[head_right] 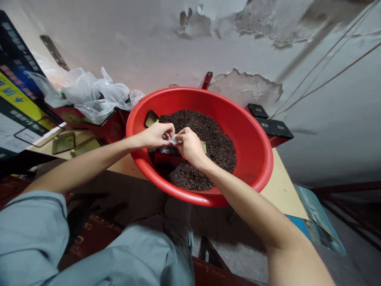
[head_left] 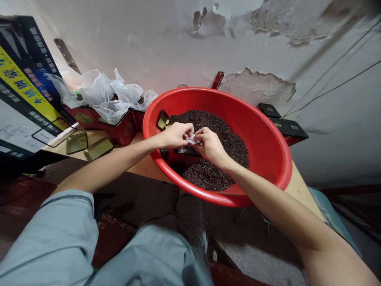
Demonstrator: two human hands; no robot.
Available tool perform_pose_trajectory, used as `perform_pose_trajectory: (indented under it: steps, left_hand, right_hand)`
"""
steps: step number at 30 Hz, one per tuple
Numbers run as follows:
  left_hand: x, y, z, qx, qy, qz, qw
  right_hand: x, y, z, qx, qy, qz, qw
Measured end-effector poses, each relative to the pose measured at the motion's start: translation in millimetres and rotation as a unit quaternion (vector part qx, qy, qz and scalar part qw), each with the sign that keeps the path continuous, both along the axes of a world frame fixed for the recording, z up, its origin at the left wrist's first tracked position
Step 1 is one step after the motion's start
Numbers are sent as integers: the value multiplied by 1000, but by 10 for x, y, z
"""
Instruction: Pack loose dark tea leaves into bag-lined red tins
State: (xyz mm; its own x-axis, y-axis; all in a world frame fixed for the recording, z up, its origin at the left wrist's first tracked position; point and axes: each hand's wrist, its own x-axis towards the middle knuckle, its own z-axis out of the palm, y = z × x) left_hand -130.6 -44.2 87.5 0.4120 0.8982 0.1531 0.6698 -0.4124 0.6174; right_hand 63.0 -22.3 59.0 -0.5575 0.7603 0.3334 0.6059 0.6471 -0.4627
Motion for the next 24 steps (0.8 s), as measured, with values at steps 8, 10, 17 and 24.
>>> perform_pose_trajectory:
  steps: [8, 10, 17, 24]
  left_hand:
    - [71, -112, -44, 51, 57, 5, 997]
    - [27, -208, -14, 62, 146, -17, 987]
    - [-191, -92, -151, 4, 265, -17, 964]
    - [-235, 441, 153, -21, 310, -225, 923]
  right_hand:
    - [-41, 15, 97, -57, 27, -9, 998]
    - [-65, 40, 118, -30, -3, 8, 1000]
    - [-26, 148, 69, 67, -25, 123, 990]
    - [92, 222, 280, 140, -66, 290, 944]
